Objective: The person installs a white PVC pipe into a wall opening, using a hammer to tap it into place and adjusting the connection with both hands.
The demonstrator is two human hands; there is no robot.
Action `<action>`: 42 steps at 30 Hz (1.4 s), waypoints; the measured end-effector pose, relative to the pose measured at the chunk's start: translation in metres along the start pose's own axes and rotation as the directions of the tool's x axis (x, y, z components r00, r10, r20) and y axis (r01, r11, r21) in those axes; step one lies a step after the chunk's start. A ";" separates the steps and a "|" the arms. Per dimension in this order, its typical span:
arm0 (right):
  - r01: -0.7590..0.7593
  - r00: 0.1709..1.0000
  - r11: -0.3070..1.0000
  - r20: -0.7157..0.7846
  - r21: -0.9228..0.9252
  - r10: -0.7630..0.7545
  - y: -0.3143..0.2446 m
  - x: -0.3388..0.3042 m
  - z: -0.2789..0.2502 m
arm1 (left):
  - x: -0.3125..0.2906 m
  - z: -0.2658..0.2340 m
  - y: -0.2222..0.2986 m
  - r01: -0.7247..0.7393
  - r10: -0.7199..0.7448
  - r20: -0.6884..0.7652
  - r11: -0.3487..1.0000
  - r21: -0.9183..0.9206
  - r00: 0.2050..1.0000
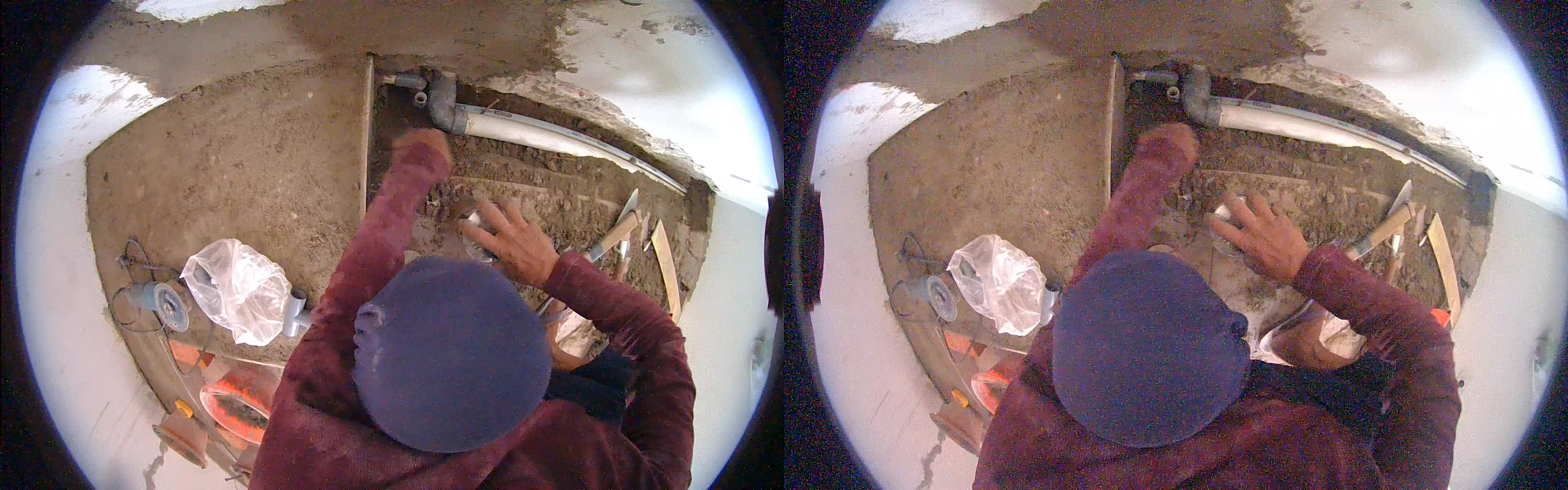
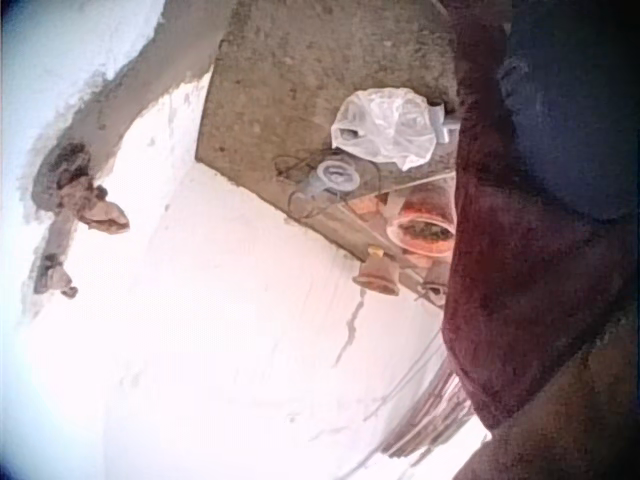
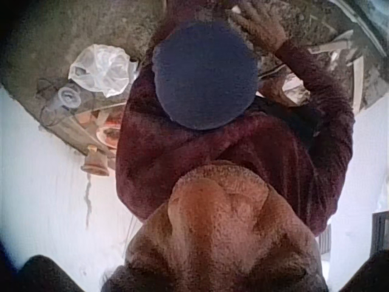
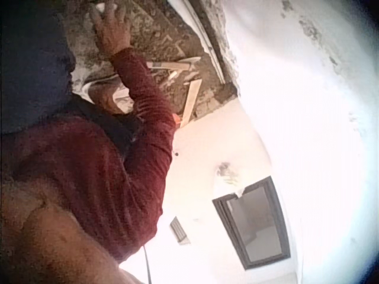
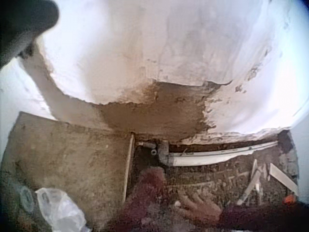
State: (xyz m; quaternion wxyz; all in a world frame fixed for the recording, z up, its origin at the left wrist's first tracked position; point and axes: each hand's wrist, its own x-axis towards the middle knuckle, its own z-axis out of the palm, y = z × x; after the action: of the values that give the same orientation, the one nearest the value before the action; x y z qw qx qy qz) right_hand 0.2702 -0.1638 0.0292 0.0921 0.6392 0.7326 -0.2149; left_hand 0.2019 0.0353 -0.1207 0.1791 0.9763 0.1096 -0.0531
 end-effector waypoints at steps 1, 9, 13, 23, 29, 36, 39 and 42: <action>-0.033 0.999 0.998 -0.019 0.060 0.034 -0.003 -0.005 0.006 | 0.001 0.001 -0.012 0.086 -0.087 0.009 0.995 0.051 0.996; 0.104 0.977 0.988 0.172 0.117 -0.124 -0.061 -0.157 0.061 | 0.025 0.011 -0.044 0.356 -0.397 0.065 0.874 0.330 0.915; 0.154 0.980 0.978 0.103 0.140 -0.169 -0.086 -0.168 0.079 | 0.023 0.005 -0.037 0.278 -0.319 0.099 0.914 0.296 0.942; -0.496 0.794 0.801 -0.198 0.336 0.575 0.048 -0.201 0.094 | 0.026 0.009 -0.035 0.228 -0.259 0.087 0.936 0.269 0.962; -0.396 0.917 0.912 -0.016 0.110 0.400 0.079 -0.197 0.110 | 0.034 0.000 -0.062 0.226 -0.216 0.336 0.974 0.009 0.917; -0.414 0.896 0.750 0.085 0.516 0.437 0.041 -0.154 0.038 | -0.065 -0.050 0.051 0.321 -0.154 0.289 0.267 -0.909 0.945; -0.433 0.882 0.687 0.116 0.583 0.457 0.024 -0.064 -0.018 | -0.089 -0.027 0.095 0.493 -0.045 0.571 -0.451 -0.744 0.820; -0.129 0.917 0.751 -0.211 0.648 0.339 0.019 0.030 -0.030 | -0.071 -0.019 0.102 0.126 -0.055 0.360 -0.879 -0.460 0.931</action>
State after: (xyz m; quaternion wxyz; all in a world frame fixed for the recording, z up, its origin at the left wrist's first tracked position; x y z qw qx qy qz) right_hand 0.2881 -0.1224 0.0401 -0.2157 0.7469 0.5382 -0.3255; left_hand 0.1582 -0.0650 -0.0584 0.9652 0.0477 0.2541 0.0400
